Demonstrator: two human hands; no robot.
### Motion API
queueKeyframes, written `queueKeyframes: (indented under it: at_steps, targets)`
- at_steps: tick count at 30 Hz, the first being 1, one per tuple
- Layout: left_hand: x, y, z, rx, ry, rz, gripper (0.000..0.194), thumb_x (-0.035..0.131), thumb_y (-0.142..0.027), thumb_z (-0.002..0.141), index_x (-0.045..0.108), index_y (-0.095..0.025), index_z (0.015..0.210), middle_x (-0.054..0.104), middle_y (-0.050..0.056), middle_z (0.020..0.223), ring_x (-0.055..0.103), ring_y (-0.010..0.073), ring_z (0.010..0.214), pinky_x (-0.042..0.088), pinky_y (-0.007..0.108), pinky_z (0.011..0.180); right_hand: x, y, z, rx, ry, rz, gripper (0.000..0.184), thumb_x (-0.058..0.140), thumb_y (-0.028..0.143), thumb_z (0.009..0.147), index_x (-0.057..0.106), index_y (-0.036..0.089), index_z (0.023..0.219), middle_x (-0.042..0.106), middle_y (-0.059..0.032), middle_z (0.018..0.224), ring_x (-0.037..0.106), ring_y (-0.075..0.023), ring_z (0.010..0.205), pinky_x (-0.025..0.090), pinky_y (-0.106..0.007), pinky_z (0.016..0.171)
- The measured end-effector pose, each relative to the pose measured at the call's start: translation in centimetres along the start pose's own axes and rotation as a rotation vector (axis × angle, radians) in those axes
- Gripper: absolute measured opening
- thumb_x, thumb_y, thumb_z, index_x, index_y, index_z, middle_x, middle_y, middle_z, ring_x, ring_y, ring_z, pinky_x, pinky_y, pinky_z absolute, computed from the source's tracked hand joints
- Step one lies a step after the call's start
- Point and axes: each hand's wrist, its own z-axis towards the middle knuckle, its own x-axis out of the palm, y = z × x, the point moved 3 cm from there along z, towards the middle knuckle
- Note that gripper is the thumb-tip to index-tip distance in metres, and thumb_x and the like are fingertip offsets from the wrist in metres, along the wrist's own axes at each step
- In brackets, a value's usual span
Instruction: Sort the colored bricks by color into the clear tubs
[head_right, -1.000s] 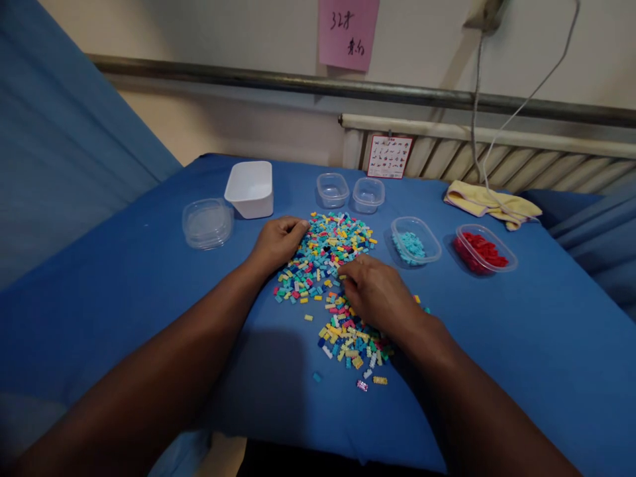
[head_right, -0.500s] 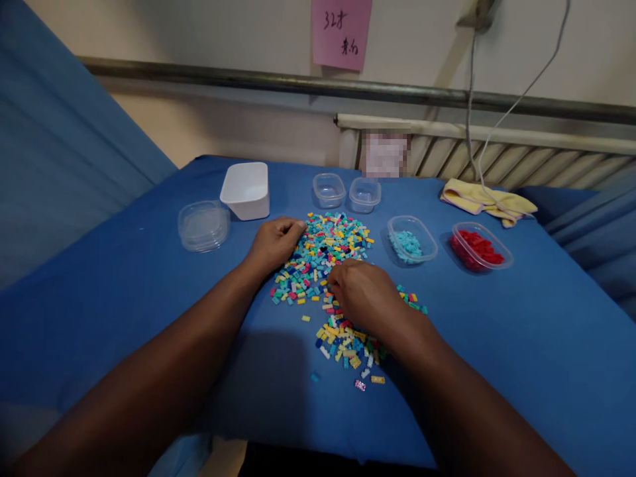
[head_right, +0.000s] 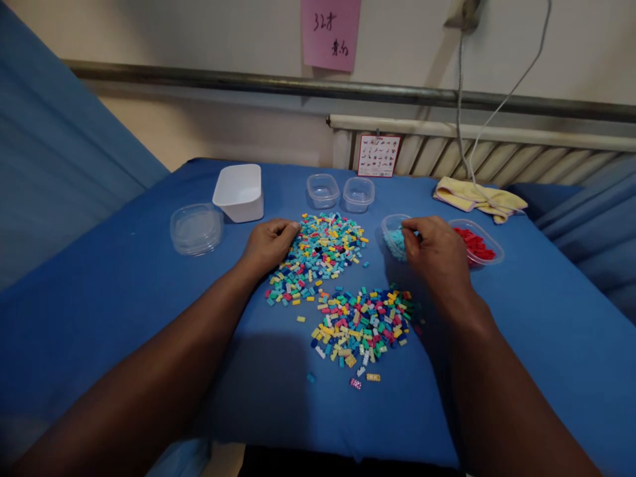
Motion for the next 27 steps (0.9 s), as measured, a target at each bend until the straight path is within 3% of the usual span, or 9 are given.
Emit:
queueKeyframes:
  at_steps: [3, 6, 7, 10, 13, 18, 24, 27]
  targets:
    - [0.0, 0.1, 0.1, 0.001, 0.01, 0.011, 0.046, 0.054, -0.043, 0.1, 0.043, -0.021, 0.062, 0.042, -0.001, 0.064, 0.044, 0.0163, 0.065, 0.028, 0.033, 0.061, 0.0, -0.6, 0.0, -0.012, -0.029, -0.008, 0.024, 0.062, 0.025, 0.098, 0.081, 0.017, 0.111, 0.081, -0.0159, 0.108, 0.076, -0.0321, 0.099, 0.058, -0.049, 0.094]
    - [0.0, 0.2, 0.0, 0.002, 0.011, 0.003, 0.045, 0.055, -0.044, 0.1, 0.044, -0.022, 0.062, 0.042, -0.001, 0.064, 0.044, 0.0164, 0.064, 0.027, 0.033, 0.06, 0.0, 2.0, -0.7, -0.124, -0.008, 0.126, 0.021, 0.063, 0.025, 0.101, 0.08, 0.02, 0.113, 0.081, -0.0134, 0.108, 0.076, -0.03, 0.1, 0.06, -0.047, 0.093]
    - [0.1, 0.3, 0.0, 0.006, 0.01, -0.001, 0.045, 0.056, -0.044, 0.1, 0.044, -0.022, 0.062, 0.043, -0.001, 0.064, 0.045, 0.0166, 0.065, 0.028, 0.033, 0.06, 0.2, 3.4, -1.1, -0.192, 0.05, 0.201, 0.02, 0.063, 0.025, 0.103, 0.079, 0.021, 0.114, 0.081, -0.0117, 0.108, 0.076, -0.0283, 0.098, 0.06, -0.045, 0.091]
    - [0.1, 0.3, -0.1, 0.021, 0.004, -0.004, 0.046, 0.056, -0.045, 0.1, 0.046, -0.022, 0.062, 0.046, 0.0, 0.065, 0.047, 0.017, 0.066, 0.03, 0.033, 0.061, 1.1, 7.9, -3.0, -0.48, 0.397, 0.419, 0.023, 0.062, 0.02, 0.105, 0.077, 0.026, 0.121, 0.081, -0.0071, 0.112, 0.075, -0.0241, 0.104, 0.06, -0.04, 0.094]
    - [0.1, 0.2, -0.1, 0.027, -0.01, 0.004, 0.044, 0.056, -0.045, 0.1, 0.052, -0.022, 0.063, 0.051, 0.0, 0.066, 0.051, 0.0174, 0.068, 0.034, 0.032, 0.063, 2.2, 10.6, -4.5, -0.624, 0.613, 0.422, 0.023, 0.061, 0.019, 0.107, 0.077, 0.024, 0.123, 0.08, -0.0082, 0.114, 0.073, -0.024, 0.107, 0.058, -0.04, 0.096]
    - [0.2, 0.3, -0.1, 0.031, -0.008, 0.01, 0.043, 0.055, -0.045, 0.1, 0.053, -0.022, 0.064, 0.053, 0.0, 0.066, 0.052, 0.018, 0.069, 0.035, 0.032, 0.063, 3.3, 11.4, -5.1, -0.624, 0.722, 0.304, 0.017, 0.062, 0.022, 0.108, 0.078, 0.02, 0.109, 0.077, -0.0087, 0.101, 0.07, -0.0244, 0.097, 0.055, -0.039, 0.089]
    - [0.3, 0.3, -0.2, 0.033, -0.01, 0.004, 0.045, 0.055, -0.045, 0.101, 0.049, -0.022, 0.062, 0.049, 0.0, 0.064, 0.049, 0.0173, 0.067, 0.033, 0.033, 0.062, 3.3, 12.1, -4.3, -0.448, 0.67, 0.277, 0.011, 0.062, 0.021, 0.105, 0.073, 0.02, 0.104, 0.076, -0.0061, 0.098, 0.068, -0.0219, 0.092, 0.05, -0.034, 0.082]
    - [0.3, 0.2, -0.2, 0.033, -0.001, -0.008, 0.045, 0.055, -0.045, 0.1, 0.047, -0.022, 0.062, 0.048, 0.0, 0.064, 0.048, 0.0171, 0.067, 0.031, 0.032, 0.061, 3.9, 13.2, -3.9, -0.433, 0.69, 0.17, 0.014, 0.061, 0.022, 0.105, 0.074, 0.02, 0.105, 0.076, -0.0082, 0.099, 0.068, -0.0236, 0.095, 0.048, -0.034, 0.082]
